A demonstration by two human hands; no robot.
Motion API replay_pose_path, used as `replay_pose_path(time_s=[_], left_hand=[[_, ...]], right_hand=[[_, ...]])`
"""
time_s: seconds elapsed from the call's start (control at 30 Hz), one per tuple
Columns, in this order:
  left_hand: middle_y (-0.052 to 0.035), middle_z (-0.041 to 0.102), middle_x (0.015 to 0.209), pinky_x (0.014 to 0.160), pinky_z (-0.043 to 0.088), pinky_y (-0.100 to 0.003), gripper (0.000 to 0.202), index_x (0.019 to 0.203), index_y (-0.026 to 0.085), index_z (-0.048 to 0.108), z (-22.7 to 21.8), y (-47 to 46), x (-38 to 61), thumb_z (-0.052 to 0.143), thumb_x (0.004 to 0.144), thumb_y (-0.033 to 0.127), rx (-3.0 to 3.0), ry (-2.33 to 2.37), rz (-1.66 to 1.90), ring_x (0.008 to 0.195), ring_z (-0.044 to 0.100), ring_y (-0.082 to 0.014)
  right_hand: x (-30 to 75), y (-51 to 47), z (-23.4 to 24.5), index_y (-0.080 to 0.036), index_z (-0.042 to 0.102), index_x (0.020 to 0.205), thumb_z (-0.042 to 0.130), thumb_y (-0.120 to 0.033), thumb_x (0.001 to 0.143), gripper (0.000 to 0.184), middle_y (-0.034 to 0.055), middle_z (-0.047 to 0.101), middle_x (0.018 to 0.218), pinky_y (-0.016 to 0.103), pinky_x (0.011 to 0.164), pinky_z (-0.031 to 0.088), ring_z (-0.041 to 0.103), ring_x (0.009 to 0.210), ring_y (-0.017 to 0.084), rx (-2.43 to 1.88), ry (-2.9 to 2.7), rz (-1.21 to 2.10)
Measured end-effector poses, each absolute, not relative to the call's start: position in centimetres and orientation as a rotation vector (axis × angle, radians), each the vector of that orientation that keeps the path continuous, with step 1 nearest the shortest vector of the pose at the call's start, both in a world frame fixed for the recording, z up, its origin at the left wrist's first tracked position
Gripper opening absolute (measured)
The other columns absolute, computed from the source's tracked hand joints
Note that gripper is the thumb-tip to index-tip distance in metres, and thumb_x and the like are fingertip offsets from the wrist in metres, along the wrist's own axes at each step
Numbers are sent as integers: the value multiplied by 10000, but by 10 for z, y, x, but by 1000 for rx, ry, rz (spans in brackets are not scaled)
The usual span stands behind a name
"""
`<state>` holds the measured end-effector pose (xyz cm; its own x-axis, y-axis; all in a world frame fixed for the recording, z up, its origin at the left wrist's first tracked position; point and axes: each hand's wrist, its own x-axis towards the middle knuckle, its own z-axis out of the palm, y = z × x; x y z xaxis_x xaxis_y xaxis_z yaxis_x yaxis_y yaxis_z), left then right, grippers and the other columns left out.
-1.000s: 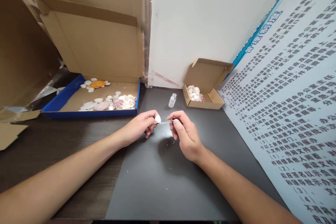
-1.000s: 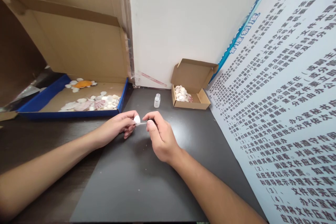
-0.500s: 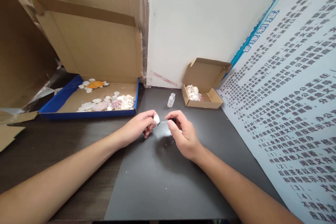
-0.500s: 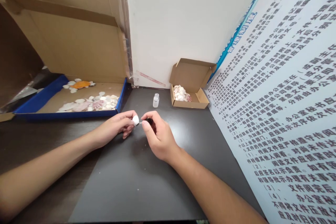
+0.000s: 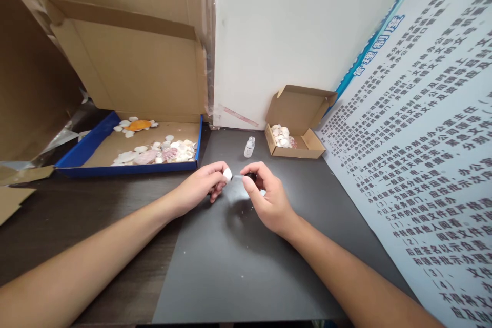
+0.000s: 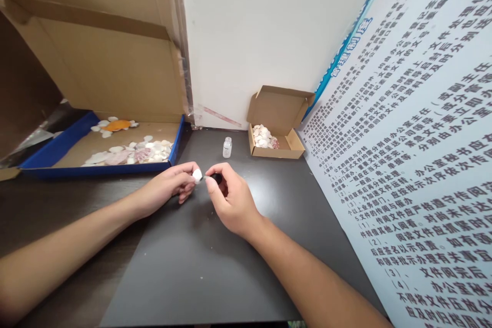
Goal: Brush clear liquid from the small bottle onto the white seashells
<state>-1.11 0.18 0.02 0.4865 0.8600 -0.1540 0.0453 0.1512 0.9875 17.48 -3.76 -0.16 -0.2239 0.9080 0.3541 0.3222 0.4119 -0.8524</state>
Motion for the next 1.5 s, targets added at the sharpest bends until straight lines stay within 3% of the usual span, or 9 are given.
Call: replay_pose_path(time_s=[0.1,0.27,0.43,0.6,0.83,1.03,1.3,1.5], left_hand=[[66,411,552,461,350,-194,84,761,183,490,0,1,-11,519,782,258,1296,906,721,485,378,-82],[67,410,545,463,354,-197,79,753,183,490,1,1,-11,525,777,250,1305,917,716,484,387,-83],[65,419,555,466,356,-200,75,759,185,487,2,1,-11,523,776,249,1304,910,719,487,398,-85],[65,412,548,464,355,-200,90,752,185,486,2,0,-11,525,779,261,1301,926,719,487,388,-86],[66,414,555,464,356,-202,81,766,186,492,3,0,-11,525,774,260,1305,917,720,486,389,-87],[64,409,556,465,347,-202,65,775,182,501,3,0,-10,508,765,246,1276,920,727,483,378,-85],[64,395,564,467,336,-203,65,769,184,477,5,-1,-11,496,753,244,1268,925,788,484,363,-83],[66,391,562,471,333,-206,73,761,187,465,5,-1,-11,501,757,250,1283,923,775,488,368,-85]], right_hand=[[175,-37,-2,-191,538,1005,509,-303,946,130,-42,477,663,212,546,366,441,556,86,-1075,-1740,815],[176,-39,-5,-198,531,1027,379,-326,1003,200,-23,531,724,215,552,386,457,553,81,-1006,-1725,919],[175,-38,-4,-196,529,993,533,-319,936,136,-45,467,655,211,536,360,431,554,86,-1085,-1723,819],[176,-39,-4,-203,525,1027,401,-326,991,179,-24,533,725,220,555,383,457,551,82,-1025,-1728,906],[173,-38,-1,-191,528,1007,551,-313,914,155,-46,479,657,213,539,362,434,543,86,-1106,-1755,797],[177,-38,-5,-191,537,1040,415,-322,986,187,-20,529,750,221,576,389,456,561,77,-1041,-1715,903],[177,-38,-7,-191,549,1040,374,-333,1002,229,-9,533,764,213,538,374,458,554,79,-1017,-1691,949],[174,-38,-3,-187,564,1001,543,-322,929,155,-44,456,648,213,553,364,425,555,87,-1077,-1757,836]])
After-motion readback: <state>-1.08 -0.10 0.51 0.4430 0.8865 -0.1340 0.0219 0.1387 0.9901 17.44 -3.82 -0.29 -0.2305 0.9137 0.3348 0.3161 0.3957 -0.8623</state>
